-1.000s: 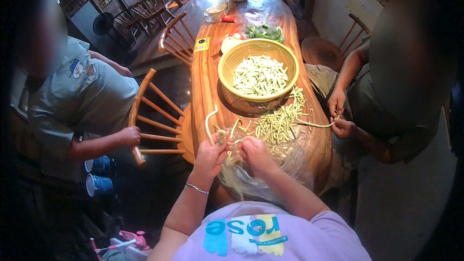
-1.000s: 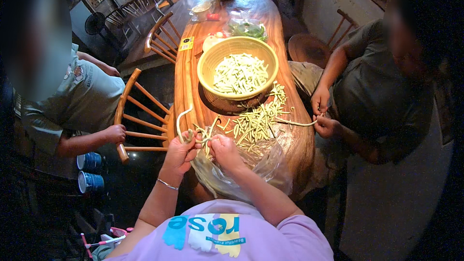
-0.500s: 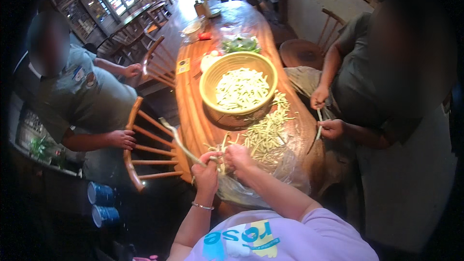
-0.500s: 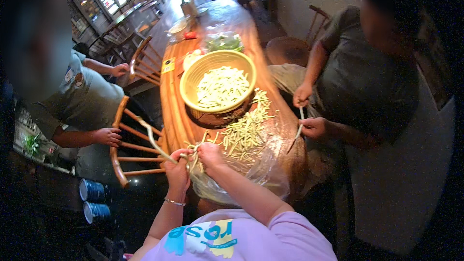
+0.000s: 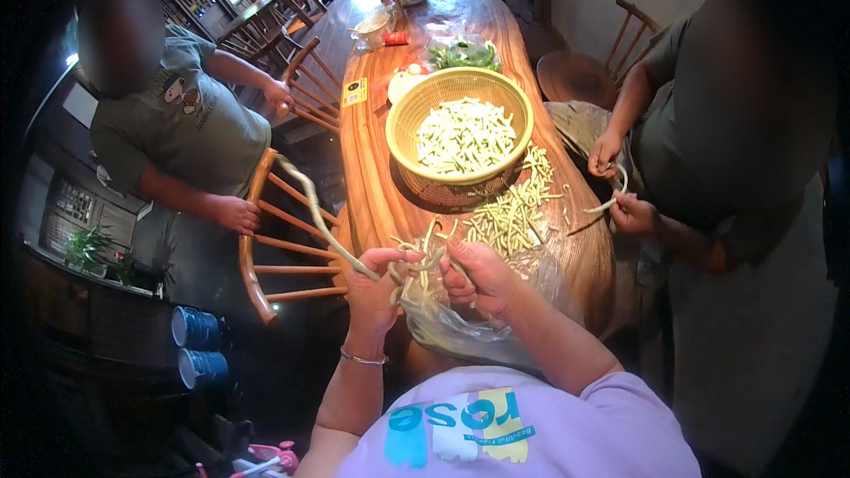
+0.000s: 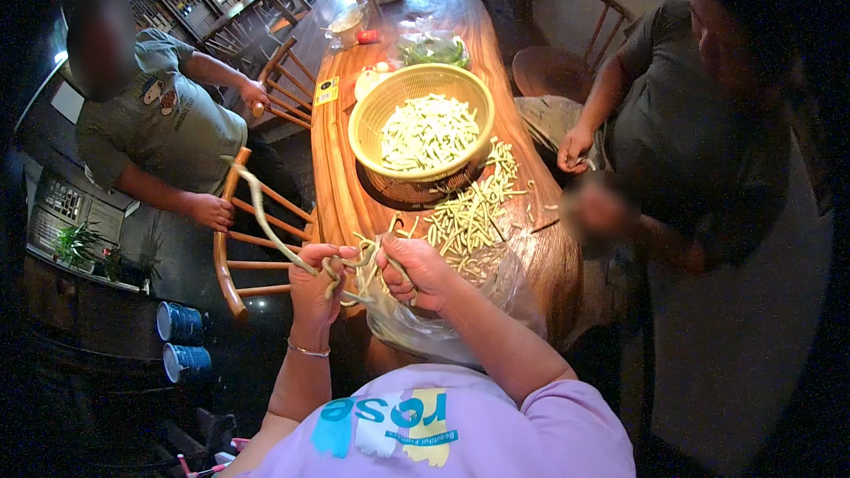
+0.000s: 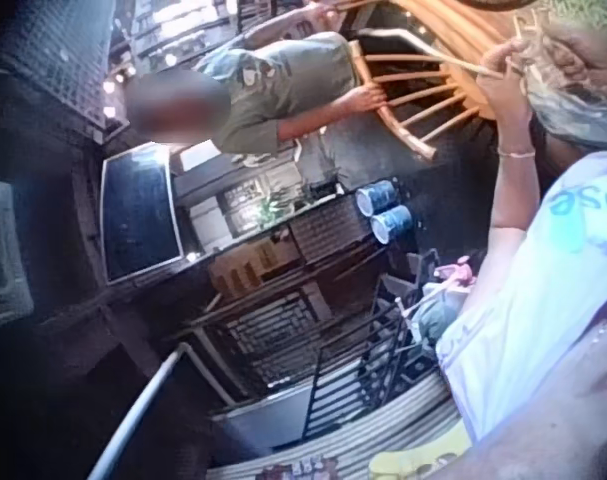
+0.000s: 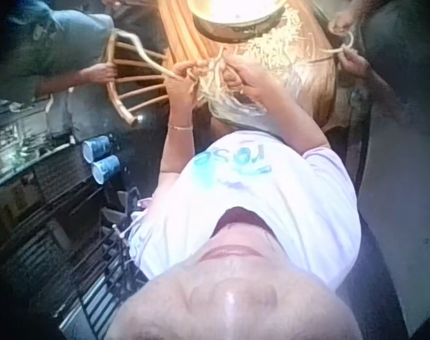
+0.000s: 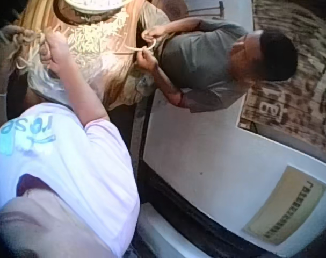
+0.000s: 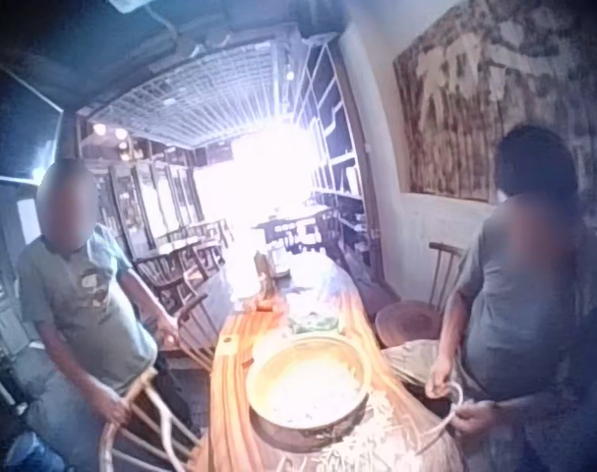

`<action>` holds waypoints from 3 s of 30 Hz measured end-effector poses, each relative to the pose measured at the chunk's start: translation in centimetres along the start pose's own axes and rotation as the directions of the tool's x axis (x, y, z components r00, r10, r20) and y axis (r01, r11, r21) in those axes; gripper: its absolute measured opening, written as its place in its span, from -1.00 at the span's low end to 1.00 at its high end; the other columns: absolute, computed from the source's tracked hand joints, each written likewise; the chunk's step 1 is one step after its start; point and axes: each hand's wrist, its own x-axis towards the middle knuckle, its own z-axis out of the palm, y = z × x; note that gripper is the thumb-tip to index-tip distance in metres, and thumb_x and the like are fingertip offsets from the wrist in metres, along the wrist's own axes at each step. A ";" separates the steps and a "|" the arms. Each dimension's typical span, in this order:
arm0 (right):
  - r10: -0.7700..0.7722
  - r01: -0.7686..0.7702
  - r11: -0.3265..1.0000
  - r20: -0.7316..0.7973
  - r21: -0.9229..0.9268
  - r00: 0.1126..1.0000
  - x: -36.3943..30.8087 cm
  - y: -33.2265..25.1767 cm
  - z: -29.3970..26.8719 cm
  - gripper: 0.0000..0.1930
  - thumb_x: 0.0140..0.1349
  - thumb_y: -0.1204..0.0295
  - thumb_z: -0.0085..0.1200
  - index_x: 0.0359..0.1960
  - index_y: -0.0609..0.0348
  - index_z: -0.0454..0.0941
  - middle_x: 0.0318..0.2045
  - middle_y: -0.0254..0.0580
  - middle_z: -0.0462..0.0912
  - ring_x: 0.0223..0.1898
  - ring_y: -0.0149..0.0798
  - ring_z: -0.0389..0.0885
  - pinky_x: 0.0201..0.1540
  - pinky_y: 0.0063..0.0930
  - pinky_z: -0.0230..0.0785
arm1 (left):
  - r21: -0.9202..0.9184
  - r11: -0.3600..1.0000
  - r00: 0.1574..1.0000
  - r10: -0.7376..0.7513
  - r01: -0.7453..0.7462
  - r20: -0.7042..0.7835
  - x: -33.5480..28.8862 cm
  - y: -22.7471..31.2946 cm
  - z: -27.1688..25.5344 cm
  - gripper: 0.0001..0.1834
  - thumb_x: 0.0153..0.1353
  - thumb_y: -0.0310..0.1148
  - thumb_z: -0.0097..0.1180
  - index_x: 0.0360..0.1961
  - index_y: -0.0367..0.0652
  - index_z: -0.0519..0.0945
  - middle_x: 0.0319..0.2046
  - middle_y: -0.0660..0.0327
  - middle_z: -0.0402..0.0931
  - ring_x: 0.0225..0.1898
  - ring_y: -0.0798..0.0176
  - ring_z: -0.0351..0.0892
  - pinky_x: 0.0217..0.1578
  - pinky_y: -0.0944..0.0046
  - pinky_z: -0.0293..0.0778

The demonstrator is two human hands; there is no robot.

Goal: The person peels long, thin vegetable stems by hand, removing the fibrous outer layer and placing the peeled pieces into a yellow basket. A second person sits across the table, also peeling similar vegetables and adding them to the same basket.

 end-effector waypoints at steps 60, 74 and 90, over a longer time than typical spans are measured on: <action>-0.010 0.043 0.917 0.083 -0.396 0.996 -3.6 3.3 -4.1 -0.76 0.20 0.41 -0.15 -0.16 0.27 0.43 -0.60 -0.32 0.43 -0.59 -0.52 0.34 -0.52 -0.71 0.19 | -0.567 0.822 0.951 -0.219 0.060 -0.217 4.8 -3.5 -3.1 -0.62 0.29 -0.20 -0.42 -0.11 -0.24 0.34 -0.32 0.13 0.36 -0.40 0.31 0.29 -0.49 0.45 0.24; -0.115 -0.090 0.595 -0.196 -0.798 0.974 -2.9 4.0 -2.9 -0.85 0.07 0.44 -0.06 -0.53 0.23 0.53 -0.71 -0.40 0.43 -0.68 -0.51 0.36 -0.64 -0.70 0.22 | -0.525 0.844 0.875 -0.166 -0.113 -0.455 3.4 0.5 -5.9 -0.64 0.30 -0.15 -0.46 -0.10 -0.10 0.31 -0.47 0.22 0.30 -0.54 0.37 0.18 -0.60 0.44 0.11; -0.267 0.353 0.866 -0.270 0.353 0.925 1.9 0.4 -2.6 -0.82 0.13 0.46 -0.19 -0.63 0.04 0.20 -0.77 -0.48 0.12 -0.79 -0.56 0.00 -0.76 -0.63 -0.09 | -0.586 0.791 0.925 -0.069 -0.179 -0.375 2.7 -0.1 -2.7 -0.64 0.30 -0.16 -0.41 -0.13 -0.15 0.37 -0.71 0.42 -0.02 -0.74 0.52 -0.12 -0.75 0.53 -0.11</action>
